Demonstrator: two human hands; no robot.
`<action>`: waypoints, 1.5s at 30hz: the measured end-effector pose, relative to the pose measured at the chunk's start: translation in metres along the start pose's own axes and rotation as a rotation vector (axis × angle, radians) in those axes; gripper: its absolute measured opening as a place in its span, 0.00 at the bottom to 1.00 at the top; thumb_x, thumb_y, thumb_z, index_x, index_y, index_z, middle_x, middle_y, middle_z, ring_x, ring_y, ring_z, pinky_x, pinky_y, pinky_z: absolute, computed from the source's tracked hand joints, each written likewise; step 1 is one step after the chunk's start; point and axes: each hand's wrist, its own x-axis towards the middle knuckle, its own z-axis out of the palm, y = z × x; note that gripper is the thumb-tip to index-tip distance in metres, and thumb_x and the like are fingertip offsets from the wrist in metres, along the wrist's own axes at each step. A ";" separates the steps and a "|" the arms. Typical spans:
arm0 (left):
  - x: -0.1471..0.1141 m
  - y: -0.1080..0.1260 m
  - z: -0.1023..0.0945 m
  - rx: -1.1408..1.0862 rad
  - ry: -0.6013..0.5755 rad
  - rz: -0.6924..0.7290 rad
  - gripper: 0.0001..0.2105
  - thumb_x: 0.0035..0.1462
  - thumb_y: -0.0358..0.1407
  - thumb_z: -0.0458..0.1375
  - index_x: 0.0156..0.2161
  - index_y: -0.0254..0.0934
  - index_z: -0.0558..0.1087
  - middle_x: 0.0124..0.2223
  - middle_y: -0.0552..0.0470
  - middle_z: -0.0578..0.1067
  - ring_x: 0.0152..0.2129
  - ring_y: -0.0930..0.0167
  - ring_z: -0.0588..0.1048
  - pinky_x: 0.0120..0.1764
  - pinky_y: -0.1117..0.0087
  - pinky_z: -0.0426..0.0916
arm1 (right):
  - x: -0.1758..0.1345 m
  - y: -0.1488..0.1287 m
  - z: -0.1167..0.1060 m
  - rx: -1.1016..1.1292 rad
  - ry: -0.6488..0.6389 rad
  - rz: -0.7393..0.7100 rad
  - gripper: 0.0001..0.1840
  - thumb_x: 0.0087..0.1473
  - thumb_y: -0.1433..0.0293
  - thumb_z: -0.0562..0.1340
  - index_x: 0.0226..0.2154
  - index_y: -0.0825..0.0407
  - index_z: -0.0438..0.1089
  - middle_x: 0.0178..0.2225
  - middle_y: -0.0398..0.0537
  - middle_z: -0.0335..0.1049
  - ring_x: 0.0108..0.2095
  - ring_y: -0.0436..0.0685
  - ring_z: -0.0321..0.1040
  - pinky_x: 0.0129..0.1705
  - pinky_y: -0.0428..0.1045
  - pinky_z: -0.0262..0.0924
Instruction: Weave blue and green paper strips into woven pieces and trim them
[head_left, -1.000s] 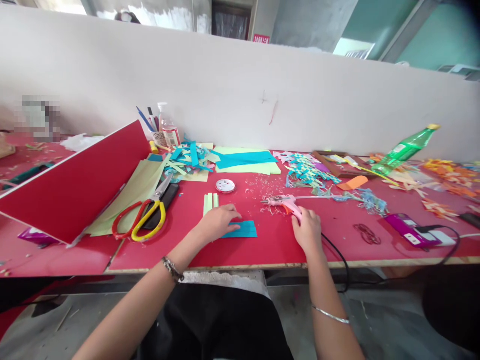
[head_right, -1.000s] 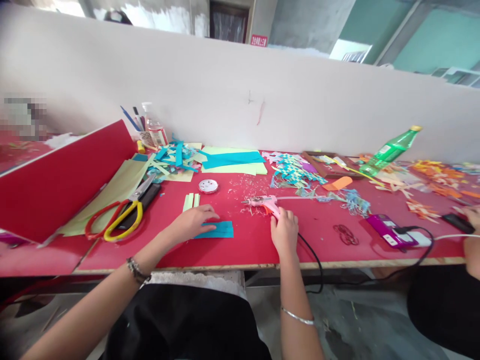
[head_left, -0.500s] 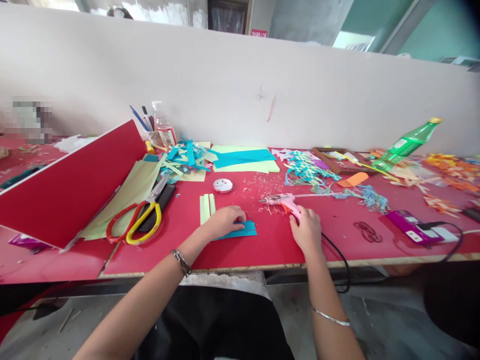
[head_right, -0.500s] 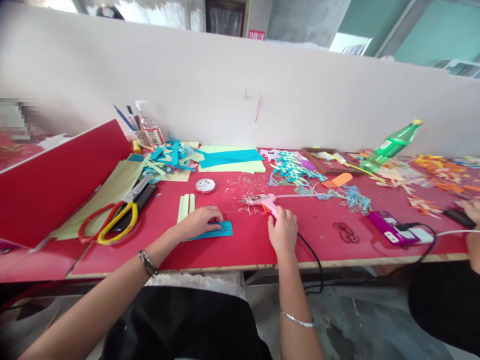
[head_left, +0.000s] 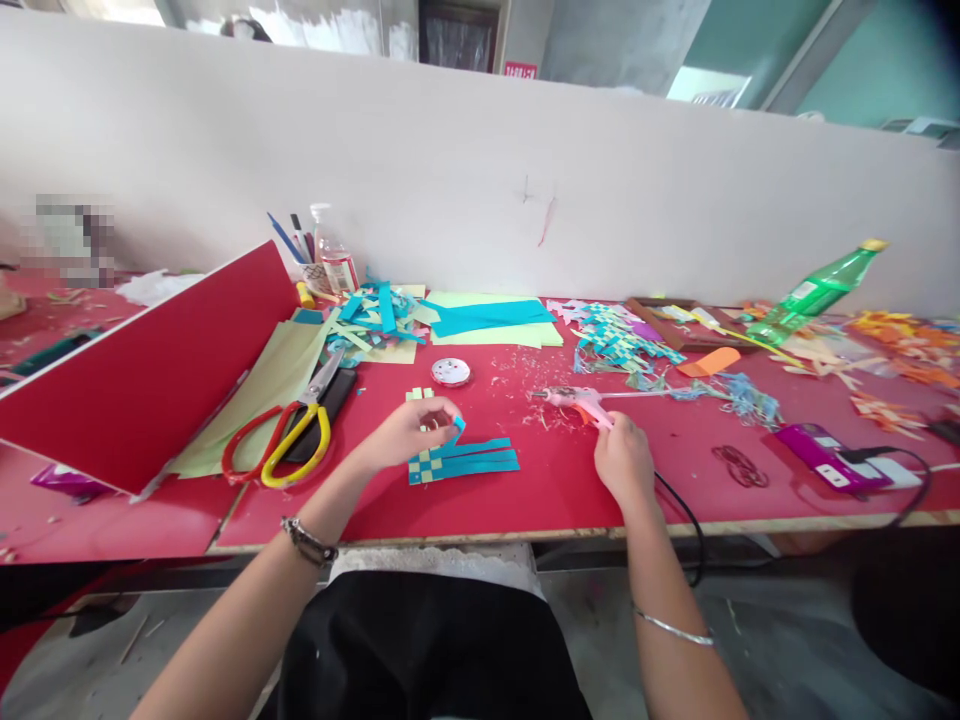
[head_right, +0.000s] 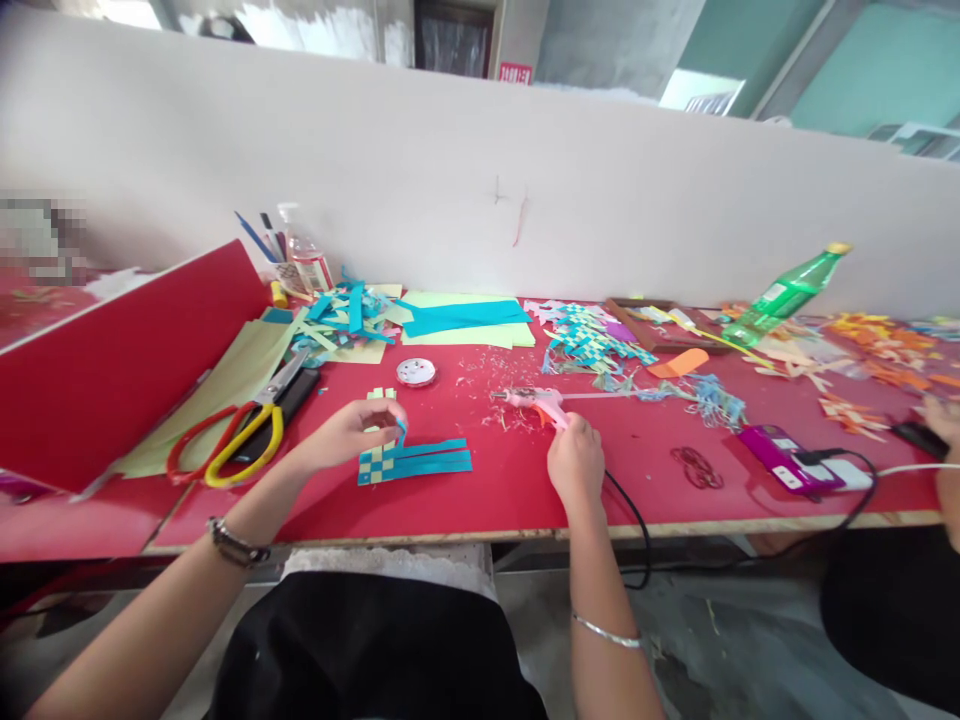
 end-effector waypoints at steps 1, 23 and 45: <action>-0.004 -0.002 -0.004 -0.050 0.003 -0.018 0.06 0.48 0.36 0.53 0.30 0.34 0.66 0.27 0.54 0.68 0.25 0.75 0.67 0.29 0.75 0.62 | 0.001 -0.002 -0.002 0.015 -0.021 0.034 0.18 0.53 0.72 0.46 0.44 0.63 0.60 0.37 0.61 0.67 0.37 0.61 0.62 0.36 0.50 0.53; -0.061 -0.026 -0.027 0.087 0.165 -0.149 0.05 0.51 0.32 0.46 0.29 0.36 0.64 0.31 0.55 0.67 0.31 0.73 0.67 0.38 0.73 0.61 | -0.048 -0.071 -0.007 0.298 0.136 -0.356 0.23 0.52 0.58 0.53 0.46 0.55 0.60 0.38 0.56 0.66 0.41 0.61 0.60 0.40 0.54 0.55; -0.065 -0.025 -0.026 0.108 0.210 -0.167 0.06 0.52 0.34 0.46 0.30 0.36 0.65 0.32 0.53 0.68 0.32 0.71 0.68 0.39 0.70 0.62 | -0.050 -0.090 -0.007 0.230 0.040 -0.366 0.20 0.56 0.64 0.49 0.50 0.50 0.60 0.36 0.53 0.64 0.37 0.60 0.58 0.35 0.52 0.53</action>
